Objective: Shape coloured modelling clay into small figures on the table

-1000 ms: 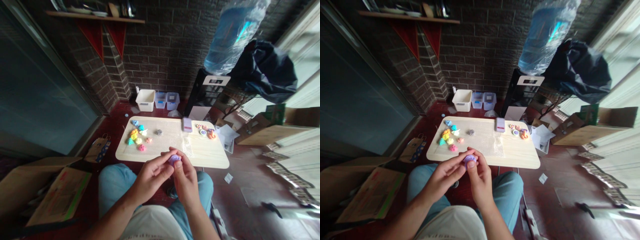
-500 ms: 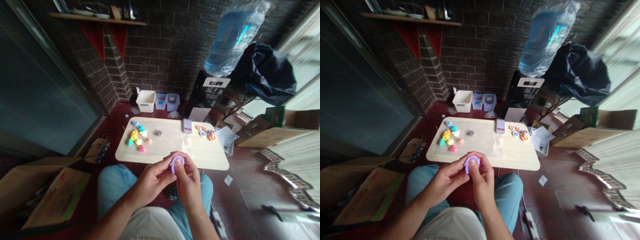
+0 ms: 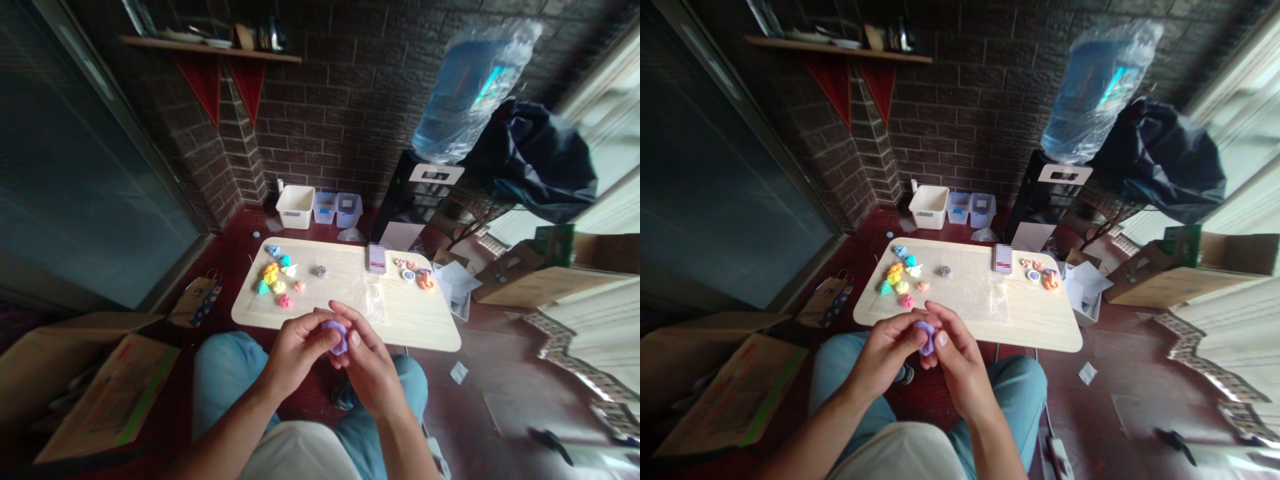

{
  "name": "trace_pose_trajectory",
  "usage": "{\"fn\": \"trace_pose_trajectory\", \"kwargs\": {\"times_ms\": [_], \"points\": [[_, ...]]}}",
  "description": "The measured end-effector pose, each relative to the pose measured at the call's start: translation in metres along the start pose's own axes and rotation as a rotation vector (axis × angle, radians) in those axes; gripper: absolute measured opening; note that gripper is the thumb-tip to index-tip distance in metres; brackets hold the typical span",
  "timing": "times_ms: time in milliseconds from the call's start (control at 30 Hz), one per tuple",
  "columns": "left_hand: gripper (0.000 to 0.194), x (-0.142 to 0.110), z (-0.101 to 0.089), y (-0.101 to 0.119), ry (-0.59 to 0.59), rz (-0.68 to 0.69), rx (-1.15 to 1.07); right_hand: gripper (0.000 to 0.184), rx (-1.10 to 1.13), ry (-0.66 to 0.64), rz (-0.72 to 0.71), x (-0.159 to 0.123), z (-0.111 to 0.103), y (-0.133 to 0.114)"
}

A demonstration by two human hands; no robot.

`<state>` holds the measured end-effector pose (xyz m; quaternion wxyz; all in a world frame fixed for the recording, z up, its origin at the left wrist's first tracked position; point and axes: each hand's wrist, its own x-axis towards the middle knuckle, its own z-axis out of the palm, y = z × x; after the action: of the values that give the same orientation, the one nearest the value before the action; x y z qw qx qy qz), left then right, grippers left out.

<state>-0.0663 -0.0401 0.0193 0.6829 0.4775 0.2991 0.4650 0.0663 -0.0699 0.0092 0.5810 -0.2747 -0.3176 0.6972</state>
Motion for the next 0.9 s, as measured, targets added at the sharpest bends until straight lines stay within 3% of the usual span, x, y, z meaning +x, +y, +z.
{"fn": "trace_pose_trajectory", "kwargs": {"times_ms": [233,400,500,600,800,900], "points": [[0.025,-0.004,0.000,0.003,0.024,-0.032,0.021,0.038,-0.053,-0.017,-0.075,-0.001,0.005,0.005],[0.063,-0.002,0.002,0.009,0.046,-0.072,0.044,0.034,-0.185,0.014,-0.120,-0.004,0.006,0.007],[0.074,-0.001,0.004,0.011,0.089,-0.092,0.083,0.033,-0.264,0.024,-0.144,-0.005,0.006,0.008],[0.073,-0.003,0.004,0.010,0.077,-0.101,0.095,0.032,-0.276,0.030,-0.151,-0.004,0.005,0.008],[0.050,-0.006,0.001,0.006,0.057,-0.120,0.029,0.024,-0.357,0.121,-0.221,-0.001,-0.001,0.010],[0.053,-0.005,-0.001,0.005,0.048,-0.161,0.017,0.019,-0.403,0.144,-0.254,-0.001,-0.003,0.009]]}}
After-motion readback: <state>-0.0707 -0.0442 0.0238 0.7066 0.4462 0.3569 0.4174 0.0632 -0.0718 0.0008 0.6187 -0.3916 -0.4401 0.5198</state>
